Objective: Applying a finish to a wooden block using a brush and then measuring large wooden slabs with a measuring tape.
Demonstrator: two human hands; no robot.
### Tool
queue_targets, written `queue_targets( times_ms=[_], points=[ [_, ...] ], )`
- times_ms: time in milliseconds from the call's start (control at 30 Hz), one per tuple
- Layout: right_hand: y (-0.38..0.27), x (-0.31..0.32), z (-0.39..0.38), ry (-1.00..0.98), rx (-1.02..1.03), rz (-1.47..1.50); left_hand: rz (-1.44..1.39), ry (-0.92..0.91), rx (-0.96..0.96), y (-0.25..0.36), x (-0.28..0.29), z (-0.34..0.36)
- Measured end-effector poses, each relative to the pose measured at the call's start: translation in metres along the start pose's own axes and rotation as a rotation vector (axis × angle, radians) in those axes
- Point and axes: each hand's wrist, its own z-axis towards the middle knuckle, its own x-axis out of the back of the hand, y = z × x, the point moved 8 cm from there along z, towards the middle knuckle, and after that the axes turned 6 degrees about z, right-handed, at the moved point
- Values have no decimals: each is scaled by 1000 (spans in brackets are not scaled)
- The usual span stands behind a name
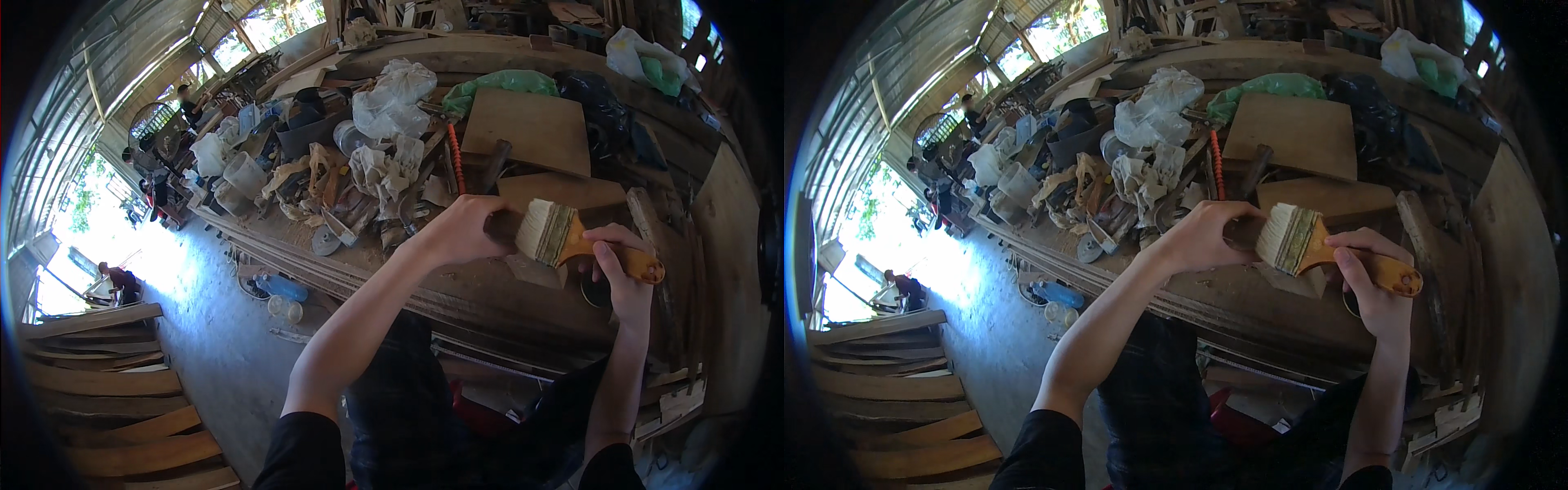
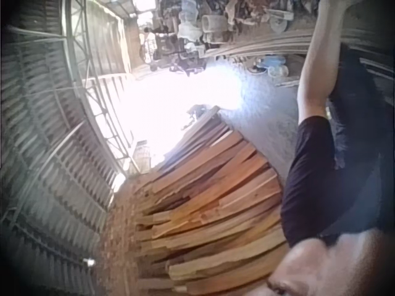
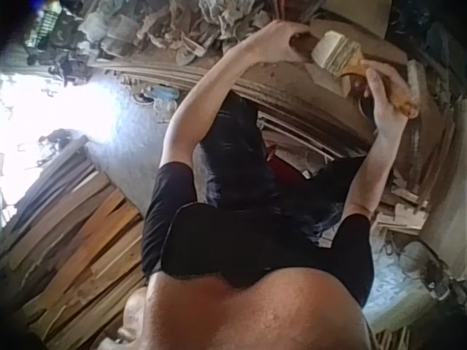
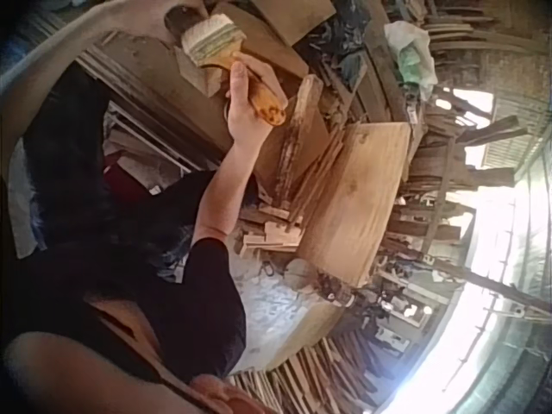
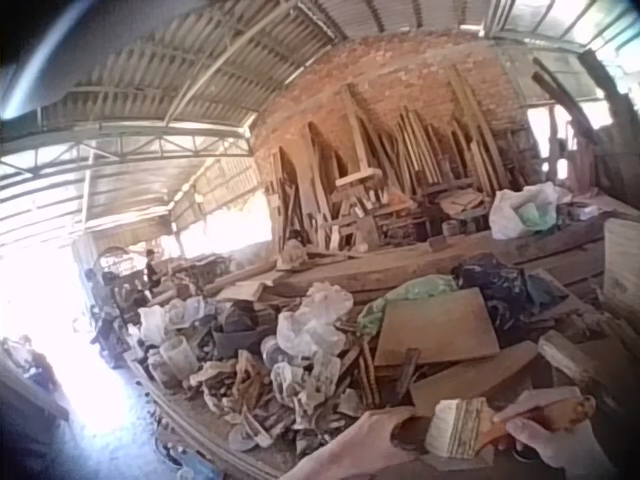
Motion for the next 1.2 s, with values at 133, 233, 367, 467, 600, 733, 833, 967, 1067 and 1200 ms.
queue_targets(
  times_ms=[133,233,367,467,600,733,833,967,1067,1200],
  points=[
    [-8,0,-5,89,-47,-124,108,-52,55,1,0,-1],
    [-22,-10,-7,89,57,-204,201,-31,48,10,-4,-4],
    [-34,-28,-6,30,158,-297,246,-33,62,2,-12,-7],
    [-37,-32,-4,29,167,-318,140,-62,89,-2,-17,-6],
    [-49,-33,-5,48,254,-390,107,-57,104,-2,-24,-3],
    [-38,-33,-4,29,192,-336,-63,-127,56,14,-28,-1],
    [-37,-35,-3,8,185,-300,53,-226,215,2,-32,-2],
    [-40,-29,-3,14,182,-313,58,-141,199,7,-23,-2],
    [-41,-29,-7,46,211,-336,100,-49,167,8,-25,-4],
    [-47,-32,-16,-62,220,-407,66,-135,118,20,-32,2]
  ],
)
